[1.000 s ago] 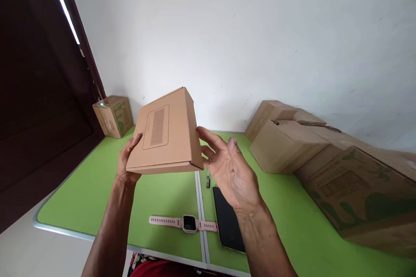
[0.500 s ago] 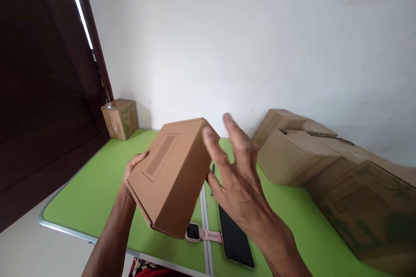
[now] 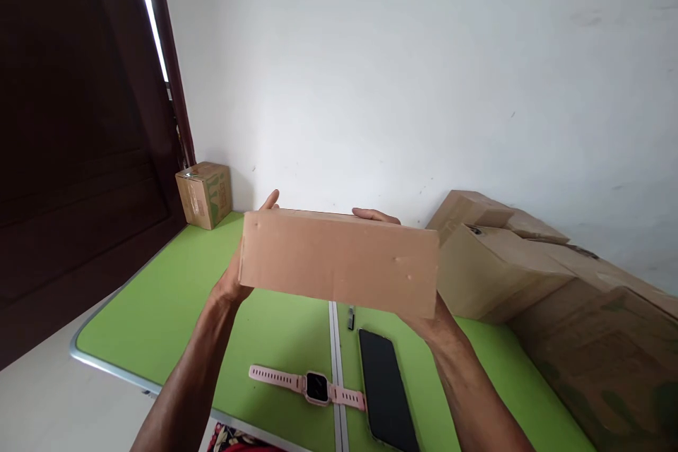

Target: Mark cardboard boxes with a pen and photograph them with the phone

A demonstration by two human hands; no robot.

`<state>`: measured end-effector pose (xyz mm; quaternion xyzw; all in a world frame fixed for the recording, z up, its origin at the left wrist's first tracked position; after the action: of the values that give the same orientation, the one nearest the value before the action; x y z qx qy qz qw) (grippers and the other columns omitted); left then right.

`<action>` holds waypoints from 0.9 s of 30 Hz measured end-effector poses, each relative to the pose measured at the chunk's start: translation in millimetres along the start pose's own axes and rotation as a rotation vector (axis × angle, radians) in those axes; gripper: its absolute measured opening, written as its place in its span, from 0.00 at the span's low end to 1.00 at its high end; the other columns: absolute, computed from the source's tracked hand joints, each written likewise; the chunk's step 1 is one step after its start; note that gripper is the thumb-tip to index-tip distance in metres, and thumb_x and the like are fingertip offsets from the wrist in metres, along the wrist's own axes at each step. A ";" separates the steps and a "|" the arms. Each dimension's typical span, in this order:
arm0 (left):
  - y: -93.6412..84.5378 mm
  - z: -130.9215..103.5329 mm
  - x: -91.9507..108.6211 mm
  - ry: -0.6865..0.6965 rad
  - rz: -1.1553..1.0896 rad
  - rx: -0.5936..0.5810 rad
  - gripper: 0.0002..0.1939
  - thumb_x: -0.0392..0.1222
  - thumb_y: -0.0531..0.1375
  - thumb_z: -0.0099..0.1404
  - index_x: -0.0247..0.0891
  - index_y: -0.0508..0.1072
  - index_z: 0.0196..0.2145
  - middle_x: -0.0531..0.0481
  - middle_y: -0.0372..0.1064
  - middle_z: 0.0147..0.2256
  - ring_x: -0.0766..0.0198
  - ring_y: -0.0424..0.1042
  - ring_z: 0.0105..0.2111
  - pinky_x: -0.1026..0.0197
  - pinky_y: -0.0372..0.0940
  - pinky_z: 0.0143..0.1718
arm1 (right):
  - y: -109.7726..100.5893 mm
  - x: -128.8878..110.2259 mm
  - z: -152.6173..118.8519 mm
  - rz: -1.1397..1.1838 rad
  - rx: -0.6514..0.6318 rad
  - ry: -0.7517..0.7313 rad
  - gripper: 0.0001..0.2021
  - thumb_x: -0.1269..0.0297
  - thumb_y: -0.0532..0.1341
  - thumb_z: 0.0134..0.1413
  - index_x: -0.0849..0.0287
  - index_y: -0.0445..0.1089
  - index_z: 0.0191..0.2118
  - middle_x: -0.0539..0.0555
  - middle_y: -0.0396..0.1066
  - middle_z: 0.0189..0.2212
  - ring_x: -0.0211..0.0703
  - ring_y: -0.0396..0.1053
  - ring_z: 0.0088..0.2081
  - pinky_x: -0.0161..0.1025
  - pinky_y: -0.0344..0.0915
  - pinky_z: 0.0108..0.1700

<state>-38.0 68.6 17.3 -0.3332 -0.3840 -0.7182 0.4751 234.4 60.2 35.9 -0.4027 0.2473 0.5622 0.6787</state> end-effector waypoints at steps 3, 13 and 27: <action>6.1 6.1 -7.3 0.037 0.019 -0.061 0.37 0.71 0.57 0.74 0.58 0.65 0.75 0.54 0.57 0.77 0.44 0.43 0.81 0.39 0.54 0.77 | -4.1 12.7 -6.4 0.056 0.054 0.091 0.31 0.44 0.75 0.56 0.45 0.76 0.63 0.57 0.76 0.64 0.63 0.78 0.58 0.57 0.79 0.56; 18.5 5.3 -32.8 -0.053 -0.018 -0.058 0.38 0.72 0.50 0.77 0.54 0.62 0.76 0.50 0.58 0.77 0.45 0.48 0.79 0.45 0.47 0.80 | -7.1 26.3 -3.2 0.221 0.093 0.081 0.19 0.44 0.76 0.56 0.51 0.76 0.43 0.52 0.80 0.39 0.51 0.77 0.44 0.45 0.76 0.47; 8.2 3.8 36.7 -0.141 0.385 -0.056 0.60 0.59 0.79 0.55 0.52 0.57 0.77 0.36 0.68 0.69 0.32 0.67 0.69 0.37 0.68 0.66 | -22.6 -51.5 38.2 -0.392 -0.359 0.025 0.36 0.39 0.76 0.54 0.51 0.78 0.63 0.59 0.79 0.55 0.60 0.77 0.56 0.57 0.75 0.56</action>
<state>-41.9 54.2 52.1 -0.4631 -0.3253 -0.5993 0.5662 239.0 61.6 103.7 -0.5637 0.0690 0.4499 0.6893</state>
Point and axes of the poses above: each hand's wrist, its own z-axis towards the middle knuckle, its own y-axis out of the palm, x = y × z, the point moved 1 cm from there along z, towards the middle knuckle
